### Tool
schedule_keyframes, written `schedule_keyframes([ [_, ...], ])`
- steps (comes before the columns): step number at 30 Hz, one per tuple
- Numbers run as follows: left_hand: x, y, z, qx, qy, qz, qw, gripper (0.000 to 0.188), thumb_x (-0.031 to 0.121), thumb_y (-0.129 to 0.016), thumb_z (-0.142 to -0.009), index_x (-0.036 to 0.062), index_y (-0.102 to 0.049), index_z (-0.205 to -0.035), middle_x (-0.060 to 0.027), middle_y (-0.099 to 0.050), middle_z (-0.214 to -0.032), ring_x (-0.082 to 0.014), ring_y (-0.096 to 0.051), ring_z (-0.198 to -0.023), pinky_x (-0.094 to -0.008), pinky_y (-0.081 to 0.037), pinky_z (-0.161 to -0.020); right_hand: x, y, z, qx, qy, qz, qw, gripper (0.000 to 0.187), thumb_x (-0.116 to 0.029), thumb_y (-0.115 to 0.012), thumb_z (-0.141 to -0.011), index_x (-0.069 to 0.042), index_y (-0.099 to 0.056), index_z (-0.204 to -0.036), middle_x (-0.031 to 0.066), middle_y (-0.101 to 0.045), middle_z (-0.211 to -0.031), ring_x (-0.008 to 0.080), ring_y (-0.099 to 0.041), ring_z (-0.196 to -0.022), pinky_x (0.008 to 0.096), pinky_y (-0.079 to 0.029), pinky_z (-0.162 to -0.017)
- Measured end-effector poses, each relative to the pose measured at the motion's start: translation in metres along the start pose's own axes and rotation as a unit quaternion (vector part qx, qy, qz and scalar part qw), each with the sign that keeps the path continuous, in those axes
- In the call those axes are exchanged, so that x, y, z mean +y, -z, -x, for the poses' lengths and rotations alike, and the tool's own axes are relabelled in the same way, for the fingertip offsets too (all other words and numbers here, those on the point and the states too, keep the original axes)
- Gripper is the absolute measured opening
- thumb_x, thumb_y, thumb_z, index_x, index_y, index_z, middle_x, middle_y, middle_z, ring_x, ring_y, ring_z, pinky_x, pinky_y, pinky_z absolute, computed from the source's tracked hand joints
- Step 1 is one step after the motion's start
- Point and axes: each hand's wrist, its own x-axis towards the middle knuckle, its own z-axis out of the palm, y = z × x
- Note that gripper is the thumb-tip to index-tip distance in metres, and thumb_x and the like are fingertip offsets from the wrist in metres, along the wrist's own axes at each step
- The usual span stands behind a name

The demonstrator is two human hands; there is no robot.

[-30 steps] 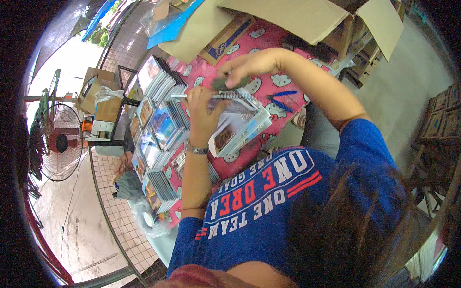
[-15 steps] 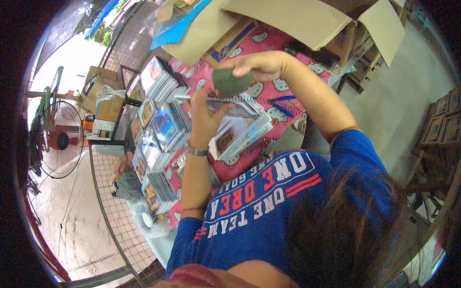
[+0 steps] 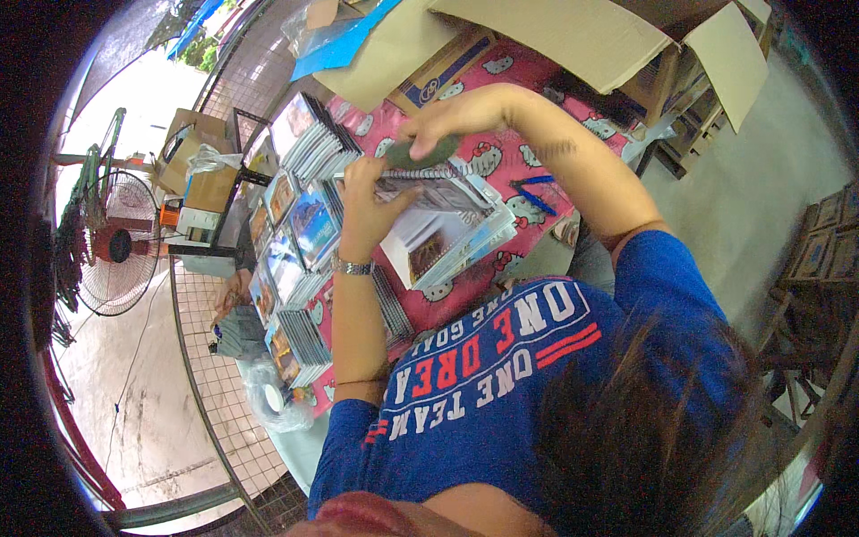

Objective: The person places printed pages onto the wire spirals of several calendars and uses a tool to crimp the ends of the wires.

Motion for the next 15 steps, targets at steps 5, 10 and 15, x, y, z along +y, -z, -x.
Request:
schedule_keyframes([
  [5,0.004,-0.002,0.001,0.013,0.025,-0.01,1.0,0.045,0.03,-0.085,-0.059,0.0079,-0.063,-0.092,-0.0066,-0.058,-0.092,-0.0278,-0.051,-0.094,-0.0421,-0.039,-0.083,0.001,-0.012,0.007,-0.004,0.155,-0.337,0.929,0.05,-0.039,-0.065,-0.083,-0.003,-0.06,-0.117,0.0062,-0.062,-0.107,0.0148,-0.056,-0.098,0.0285,-0.043,-0.085],
  [10,0.007,-0.005,-0.006,0.029,0.036,-0.005,0.999,0.045,0.032,-0.085,-0.059,0.0087,-0.062,-0.09,-0.0065,-0.059,-0.093,-0.0278,-0.051,-0.096,-0.0434,-0.037,-0.084,0.028,0.003,-0.003,0.056,0.061,-0.219,0.972,0.065,-0.038,-0.07,-0.076,0.002,-0.054,-0.124,0.0077,-0.058,-0.12,0.017,-0.054,-0.111,0.0313,-0.043,-0.095],
  [15,0.003,-0.008,-0.002,0.028,0.053,-0.03,0.998,0.048,0.035,-0.086,-0.058,0.0107,-0.062,-0.092,-0.0062,-0.06,-0.096,-0.0273,-0.052,-0.098,-0.0431,-0.037,-0.083,0.005,0.011,-0.013,-0.01,-0.012,-0.036,0.999,0.063,-0.041,-0.064,-0.083,-0.003,-0.051,-0.131,0.0054,-0.059,-0.122,0.0164,-0.054,-0.109,0.0323,-0.043,-0.093],
])
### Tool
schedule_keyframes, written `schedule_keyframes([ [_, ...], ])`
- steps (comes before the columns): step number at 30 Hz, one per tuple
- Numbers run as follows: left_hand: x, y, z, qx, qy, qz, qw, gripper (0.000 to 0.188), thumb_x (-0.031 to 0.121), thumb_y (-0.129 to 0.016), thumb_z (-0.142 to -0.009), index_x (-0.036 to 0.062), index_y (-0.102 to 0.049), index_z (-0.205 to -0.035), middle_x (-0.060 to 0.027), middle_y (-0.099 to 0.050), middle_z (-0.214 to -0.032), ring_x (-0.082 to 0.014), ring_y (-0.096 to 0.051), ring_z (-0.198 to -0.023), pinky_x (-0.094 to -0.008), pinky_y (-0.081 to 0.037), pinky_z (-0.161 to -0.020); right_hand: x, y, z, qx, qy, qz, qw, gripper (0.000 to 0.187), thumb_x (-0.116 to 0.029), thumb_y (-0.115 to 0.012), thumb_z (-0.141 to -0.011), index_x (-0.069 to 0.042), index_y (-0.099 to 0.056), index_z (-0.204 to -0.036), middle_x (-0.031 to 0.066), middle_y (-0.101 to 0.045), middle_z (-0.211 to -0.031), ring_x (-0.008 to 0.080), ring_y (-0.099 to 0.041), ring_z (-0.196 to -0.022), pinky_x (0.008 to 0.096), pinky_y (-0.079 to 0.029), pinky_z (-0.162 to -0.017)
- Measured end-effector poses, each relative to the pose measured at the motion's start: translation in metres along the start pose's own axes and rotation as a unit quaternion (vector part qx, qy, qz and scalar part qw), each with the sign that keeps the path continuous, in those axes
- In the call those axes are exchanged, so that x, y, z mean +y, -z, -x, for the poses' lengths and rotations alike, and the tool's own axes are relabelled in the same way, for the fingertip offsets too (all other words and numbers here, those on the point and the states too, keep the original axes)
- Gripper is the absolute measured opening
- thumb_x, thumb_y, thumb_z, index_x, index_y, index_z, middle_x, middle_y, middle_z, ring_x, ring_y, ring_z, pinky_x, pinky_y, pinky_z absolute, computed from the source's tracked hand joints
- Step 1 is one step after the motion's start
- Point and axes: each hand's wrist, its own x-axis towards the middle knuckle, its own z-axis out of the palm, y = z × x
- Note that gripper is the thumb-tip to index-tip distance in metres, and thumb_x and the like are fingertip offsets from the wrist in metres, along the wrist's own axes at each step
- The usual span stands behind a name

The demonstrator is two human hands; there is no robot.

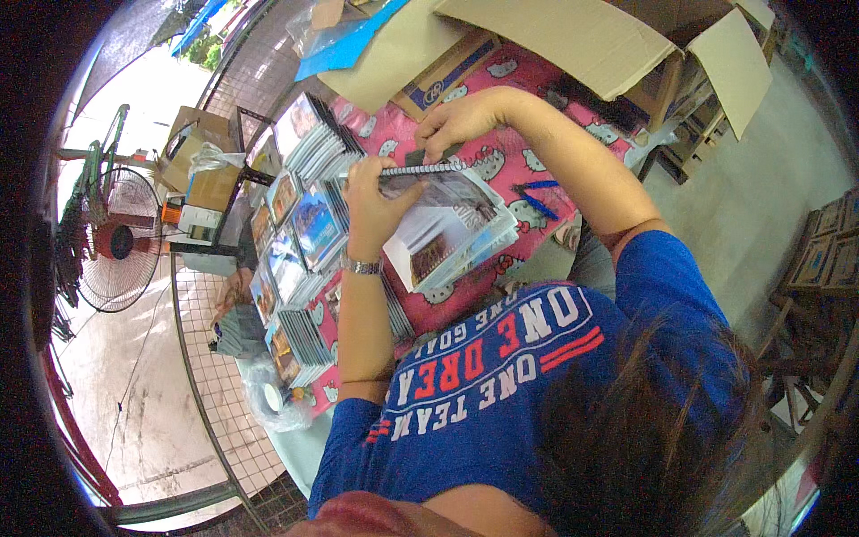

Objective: The person places printed pages onto the wire spirals of several calendars and uses a tool to crimp the ends of the wires.

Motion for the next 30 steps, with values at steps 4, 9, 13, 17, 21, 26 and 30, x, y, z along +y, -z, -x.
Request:
schedule_keyframes([
  [4,0.007,0.005,0.0,0.001,0.032,0.016,0.999,0.047,0.033,-0.087,-0.059,0.0111,-0.062,-0.092,-0.0055,-0.061,-0.096,-0.0266,-0.053,-0.098,-0.0438,-0.037,-0.083,0.003,-0.002,0.002,-0.036,0.075,-0.154,0.985,0.057,-0.041,-0.064,-0.082,-0.004,-0.056,-0.125,0.004,-0.063,-0.111,0.0136,-0.057,-0.098,0.0304,-0.045,-0.085],
  [9,0.001,0.01,0.006,-0.011,0.051,0.004,0.999,0.044,0.026,-0.085,-0.061,0.0097,-0.061,-0.094,-0.0068,-0.061,-0.097,-0.0278,-0.054,-0.099,-0.0414,-0.038,-0.084,0.01,0.002,-0.014,-0.048,0.101,-0.142,0.983,0.056,-0.039,-0.065,-0.082,-0.006,-0.056,-0.125,0.003,-0.062,-0.109,0.013,-0.057,-0.097,0.0304,-0.046,-0.08],
  [13,-0.015,0.008,0.008,0.002,0.042,0.036,0.998,0.039,0.016,-0.081,-0.064,0.0073,-0.06,-0.096,-0.0105,-0.059,-0.098,-0.0299,-0.053,-0.099,-0.0408,-0.04,-0.086,0.013,0.004,-0.033,-0.028,0.045,-0.023,0.998,0.053,-0.039,-0.067,-0.081,-0.005,-0.059,-0.121,0.0046,-0.063,-0.11,0.0161,-0.058,-0.102,0.0291,-0.047,-0.084],
  [17,-0.037,0.018,0.009,0.024,0.06,0.077,0.995,0.037,0.009,-0.078,-0.066,0.0046,-0.059,-0.098,-0.0127,-0.057,-0.098,-0.0318,-0.053,-0.098,-0.0396,-0.041,-0.089,0.01,0.0,-0.039,0.009,0.033,-0.155,0.987,0.061,-0.041,-0.066,-0.082,-0.005,-0.053,-0.13,0.0041,-0.058,-0.119,0.0146,-0.055,-0.107,0.0299,-0.048,-0.086],
  [21,-0.039,0.021,0.015,0.021,0.079,0.081,0.993,0.037,0.008,-0.078,-0.068,0.0032,-0.059,-0.1,-0.0122,-0.055,-0.098,-0.0309,-0.054,-0.093,-0.0367,-0.044,-0.084,0.009,0.007,-0.052,-0.066,0.039,-0.145,0.986,0.066,-0.042,-0.062,-0.085,-0.012,-0.042,-0.141,0.0054,-0.055,-0.129,0.0185,-0.053,-0.114,0.0389,-0.048,-0.086],
  [26,-0.044,0.018,0.013,0.005,0.077,0.121,0.99,0.036,0.01,-0.08,-0.071,0.0026,-0.059,-0.099,-0.0102,-0.055,-0.095,-0.024,-0.054,-0.084,-0.0332,-0.046,-0.074,0.004,0.01,-0.071,-0.08,-0.063,0.112,0.989,0.058,-0.045,-0.06,-0.086,-0.014,-0.051,-0.133,0.0035,-0.057,-0.126,0.0169,-0.054,-0.108,0.0369,-0.046,-0.085],
  [30,-0.042,0.018,0.011,-0.026,0.135,0.186,0.973,0.033,0.01,-0.08,-0.072,0.002,-0.059,-0.097,-0.0077,-0.055,-0.092,-0.0184,-0.052,-0.076,-0.0296,-0.045,-0.067,0.01,0.008,-0.063,-0.131,0.087,-0.286,0.945,0.052,-0.041,-0.065,-0.083,-0.012,-0.057,-0.126,0.0,-0.06,-0.116,0.0155,-0.055,-0.105,0.036,-0.045,-0.087],
])
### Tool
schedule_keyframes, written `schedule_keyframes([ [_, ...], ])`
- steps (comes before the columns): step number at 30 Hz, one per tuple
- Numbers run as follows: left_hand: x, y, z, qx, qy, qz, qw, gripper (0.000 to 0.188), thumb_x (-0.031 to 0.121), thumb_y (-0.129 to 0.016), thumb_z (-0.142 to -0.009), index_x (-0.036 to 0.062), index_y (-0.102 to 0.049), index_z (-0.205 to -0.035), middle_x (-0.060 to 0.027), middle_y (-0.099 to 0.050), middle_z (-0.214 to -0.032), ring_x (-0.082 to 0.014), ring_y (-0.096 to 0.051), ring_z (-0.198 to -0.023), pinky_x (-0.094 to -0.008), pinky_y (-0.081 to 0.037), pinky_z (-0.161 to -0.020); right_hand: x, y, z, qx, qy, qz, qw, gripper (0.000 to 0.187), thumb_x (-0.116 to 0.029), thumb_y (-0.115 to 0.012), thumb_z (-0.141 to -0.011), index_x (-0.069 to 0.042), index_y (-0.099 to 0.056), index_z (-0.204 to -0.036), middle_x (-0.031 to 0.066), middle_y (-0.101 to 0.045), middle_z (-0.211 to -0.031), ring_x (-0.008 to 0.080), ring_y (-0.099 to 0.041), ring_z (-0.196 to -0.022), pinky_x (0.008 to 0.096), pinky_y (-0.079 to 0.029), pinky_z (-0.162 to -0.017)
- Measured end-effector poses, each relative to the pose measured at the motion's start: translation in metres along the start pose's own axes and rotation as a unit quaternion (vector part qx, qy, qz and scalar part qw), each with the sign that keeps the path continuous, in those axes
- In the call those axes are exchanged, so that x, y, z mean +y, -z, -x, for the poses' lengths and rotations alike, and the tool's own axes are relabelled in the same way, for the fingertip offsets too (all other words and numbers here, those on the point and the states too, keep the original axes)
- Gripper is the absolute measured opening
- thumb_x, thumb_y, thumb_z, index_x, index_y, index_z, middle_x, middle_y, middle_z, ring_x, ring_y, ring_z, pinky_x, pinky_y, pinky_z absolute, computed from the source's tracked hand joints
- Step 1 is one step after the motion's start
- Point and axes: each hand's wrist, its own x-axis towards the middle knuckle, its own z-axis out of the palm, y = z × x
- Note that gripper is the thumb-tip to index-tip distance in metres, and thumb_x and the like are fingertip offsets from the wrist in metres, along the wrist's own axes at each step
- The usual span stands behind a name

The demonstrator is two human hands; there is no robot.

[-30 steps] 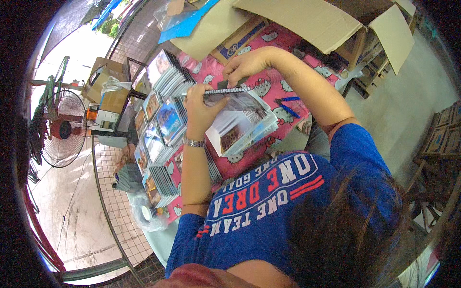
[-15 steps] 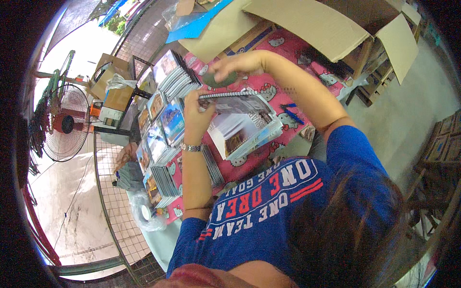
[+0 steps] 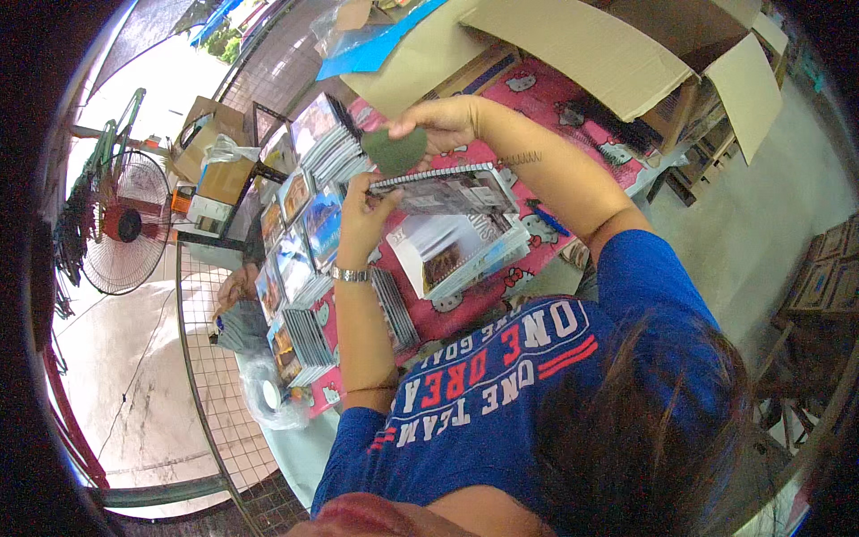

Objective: The person places printed pages onto the wire spirals of several calendars and uses a tool to crimp the ends of the wires.

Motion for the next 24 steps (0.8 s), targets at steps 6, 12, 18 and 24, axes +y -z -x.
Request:
schedule_keyframes([
  [6,-0.006,0.0,0.003,-0.005,0.025,0.006,1.0,0.031,0.01,-0.08,-0.073,0.0017,-0.059,-0.096,-0.0055,-0.055,-0.089,-0.0146,-0.052,-0.072,-0.0272,-0.044,-0.065,0.006,0.0,-0.007,0.124,-0.036,0.146,0.981,0.057,-0.043,-0.066,-0.082,-0.012,-0.055,-0.128,0.0016,-0.059,-0.118,0.0165,-0.053,-0.105,0.0382,-0.044,-0.086],
  [12,-0.014,0.002,0.003,0.009,0.041,0.044,0.998,0.028,0.008,-0.077,-0.077,0.0014,-0.06,-0.098,-0.0047,-0.057,-0.09,-0.011,-0.054,-0.07,-0.0255,-0.045,-0.063,0.037,0.057,-0.009,0.166,-0.236,0.462,0.838,0.056,-0.058,-0.061,-0.079,-0.012,-0.069,-0.11,0.0109,-0.067,-0.103,0.0206,-0.061,-0.102,0.0384,-0.045,-0.093],
  [18,0.003,-0.006,0.006,0.075,0.11,0.213,0.968,0.016,0.01,-0.068,-0.088,-0.0004,-0.062,-0.098,-0.0033,-0.06,-0.08,-0.0075,-0.058,-0.066,-0.0248,-0.053,-0.057,0.187,0.111,0.11,0.452,-0.32,0.599,0.578,0.058,-0.05,-0.061,-0.083,-0.013,-0.059,-0.127,0.0208,-0.051,-0.135,0.0412,-0.049,-0.124,0.0489,-0.041,-0.101],
  [24,-0.009,-0.004,0.039,0.168,0.13,0.154,0.965,0.026,0.024,-0.061,-0.095,-0.0021,-0.063,-0.099,-0.0018,-0.056,-0.073,-0.0061,-0.054,-0.058,-0.026,-0.054,-0.048,0.243,-0.028,0.153,0.502,-0.168,0.691,0.492,0.068,-0.043,-0.06,-0.086,-0.01,-0.039,-0.141,0.019,-0.043,-0.14,0.0402,-0.038,-0.131,0.0535,-0.03,-0.108],
])
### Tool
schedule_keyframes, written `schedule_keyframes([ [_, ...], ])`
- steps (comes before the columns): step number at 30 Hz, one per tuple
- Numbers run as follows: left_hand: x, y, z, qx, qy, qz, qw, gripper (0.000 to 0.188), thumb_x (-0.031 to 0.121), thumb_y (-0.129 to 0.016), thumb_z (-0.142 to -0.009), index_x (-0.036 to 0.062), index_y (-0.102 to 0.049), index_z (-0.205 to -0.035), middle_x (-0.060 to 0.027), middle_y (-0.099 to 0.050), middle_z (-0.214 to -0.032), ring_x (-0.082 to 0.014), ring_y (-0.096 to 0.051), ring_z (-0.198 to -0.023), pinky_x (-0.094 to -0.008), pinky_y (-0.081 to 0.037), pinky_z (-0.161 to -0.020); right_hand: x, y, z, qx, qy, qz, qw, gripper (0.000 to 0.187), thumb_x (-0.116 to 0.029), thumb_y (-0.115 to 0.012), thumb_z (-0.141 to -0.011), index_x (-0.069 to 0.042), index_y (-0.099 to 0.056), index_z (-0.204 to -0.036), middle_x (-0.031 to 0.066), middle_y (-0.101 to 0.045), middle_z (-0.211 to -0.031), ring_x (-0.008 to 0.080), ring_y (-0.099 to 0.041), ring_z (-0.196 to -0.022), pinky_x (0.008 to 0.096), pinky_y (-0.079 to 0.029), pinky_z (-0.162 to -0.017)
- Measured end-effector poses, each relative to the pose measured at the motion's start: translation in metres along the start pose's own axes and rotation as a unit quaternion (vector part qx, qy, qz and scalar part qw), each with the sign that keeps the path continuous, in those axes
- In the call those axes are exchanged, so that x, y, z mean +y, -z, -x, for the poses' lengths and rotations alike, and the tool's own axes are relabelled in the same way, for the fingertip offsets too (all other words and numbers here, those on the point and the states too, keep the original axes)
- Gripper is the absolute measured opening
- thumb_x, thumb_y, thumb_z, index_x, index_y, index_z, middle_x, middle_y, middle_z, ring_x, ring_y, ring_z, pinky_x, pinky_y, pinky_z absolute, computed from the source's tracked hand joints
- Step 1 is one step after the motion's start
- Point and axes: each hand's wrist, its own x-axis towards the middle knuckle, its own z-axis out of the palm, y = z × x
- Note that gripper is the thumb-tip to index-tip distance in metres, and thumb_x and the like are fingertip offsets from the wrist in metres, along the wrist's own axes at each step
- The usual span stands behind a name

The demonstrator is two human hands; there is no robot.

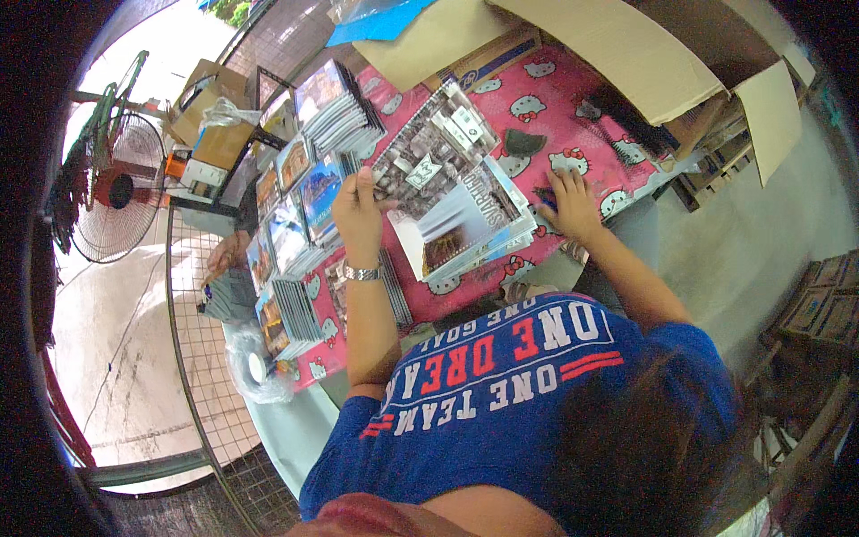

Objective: The person places printed pages onto the wire spirals of several calendars and uses a tool to crimp the ends of the wires.

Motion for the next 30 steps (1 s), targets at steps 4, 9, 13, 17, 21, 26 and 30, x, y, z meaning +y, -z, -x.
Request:
schedule_keyframes([
  [4,0.016,-0.021,0.005,0.039,-0.05,-0.055,0.996,0.027,0.024,-0.062,-0.094,0.0025,-0.058,-0.111,-0.0036,-0.059,-0.075,-0.0069,-0.054,-0.058,-0.0262,-0.054,-0.047,0.005,0.017,0.032,-0.055,0.019,0.011,0.998,0.062,-0.034,-0.063,-0.086,-0.007,-0.042,-0.138,0.0207,-0.051,-0.127,0.0391,-0.047,-0.12,0.0503,-0.036,-0.102],
  [9,0.002,-0.017,0.004,0.036,-0.023,0.041,0.998,0.025,0.026,-0.06,-0.096,0.0007,-0.059,-0.096,-0.0026,-0.054,-0.071,-0.0062,-0.052,-0.055,-0.0251,-0.054,-0.046,-0.015,0.052,-0.001,0.088,-0.066,-0.211,0.971,0.055,-0.022,-0.063,-0.087,-0.004,-0.046,-0.135,0.0199,-0.055,-0.113,0.0367,-0.053,-0.106,0.0454,-0.041,-0.094],
  [13,0.001,-0.016,0.008,0.047,0.034,0.02,0.998,0.027,0.026,-0.059,-0.096,0.0001,-0.059,-0.089,-0.0022,-0.053,-0.069,-0.0063,-0.051,-0.054,-0.0247,-0.053,-0.045,-0.064,0.116,-0.034,0.169,-0.004,-0.365,0.916,0.052,-0.019,-0.065,-0.086,-0.004,-0.049,-0.133,0.0196,-0.055,-0.114,0.0352,-0.051,-0.109,0.0415,-0.039,-0.098],
  [17,0.019,-0.023,0.013,0.068,-0.072,-0.04,0.994,0.023,0.022,-0.064,-0.093,0.0019,-0.06,-0.103,-0.0053,-0.061,-0.075,-0.0079,-0.053,-0.054,-0.0262,-0.053,-0.044,-0.115,0.143,-0.051,0.139,0.152,-0.354,0.912,0.058,-0.019,-0.068,-0.084,-0.006,-0.047,-0.136,0.0194,-0.053,-0.12,0.0352,-0.048,-0.115,0.0411,-0.036,-0.102],
  [21,0.01,-0.016,0.01,0.04,-0.055,-0.019,0.998,0.024,0.018,-0.065,-0.092,0.0021,-0.059,-0.11,-0.0071,-0.064,-0.078,-0.0089,-0.054,-0.052,-0.0263,-0.053,-0.045,-0.153,0.152,-0.051,0.084,0.224,-0.384,0.892,0.064,-0.02,-0.072,-0.08,-0.008,-0.046,-0.138,0.0184,-0.052,-0.12,0.035,-0.049,-0.113,0.0414,-0.036,-0.102],
  [26,-0.027,0.001,0.007,0.033,-0.015,-0.075,0.996,0.015,0.011,-0.059,-0.094,0.0014,-0.059,-0.106,-0.0078,-0.062,-0.09,-0.0155,-0.067,-0.072,-0.0285,-0.059,-0.051,-0.171,0.151,-0.057,0.026,0.23,-0.404,0.885,0.07,-0.021,-0.075,-0.075,-0.008,-0.046,-0.138,0.0189,-0.053,-0.117,0.036,-0.049,-0.111,0.0415,-0.04,-0.098],
  [30,0.012,-0.016,0.019,0.055,-0.06,0.01,0.997,0.012,0.005,-0.054,-0.094,0.0018,-0.061,-0.103,-0.0064,-0.063,-0.082,-0.0147,-0.066,-0.073,-0.0291,-0.059,-0.053,-0.174,0.153,-0.064,0.047,0.228,-0.378,0.896,0.06,-0.021,-0.075,-0.073,-0.006,-0.054,-0.128,0.0175,-0.054,-0.117,0.0359,-0.05,-0.109,0.043,-0.041,-0.096],
])
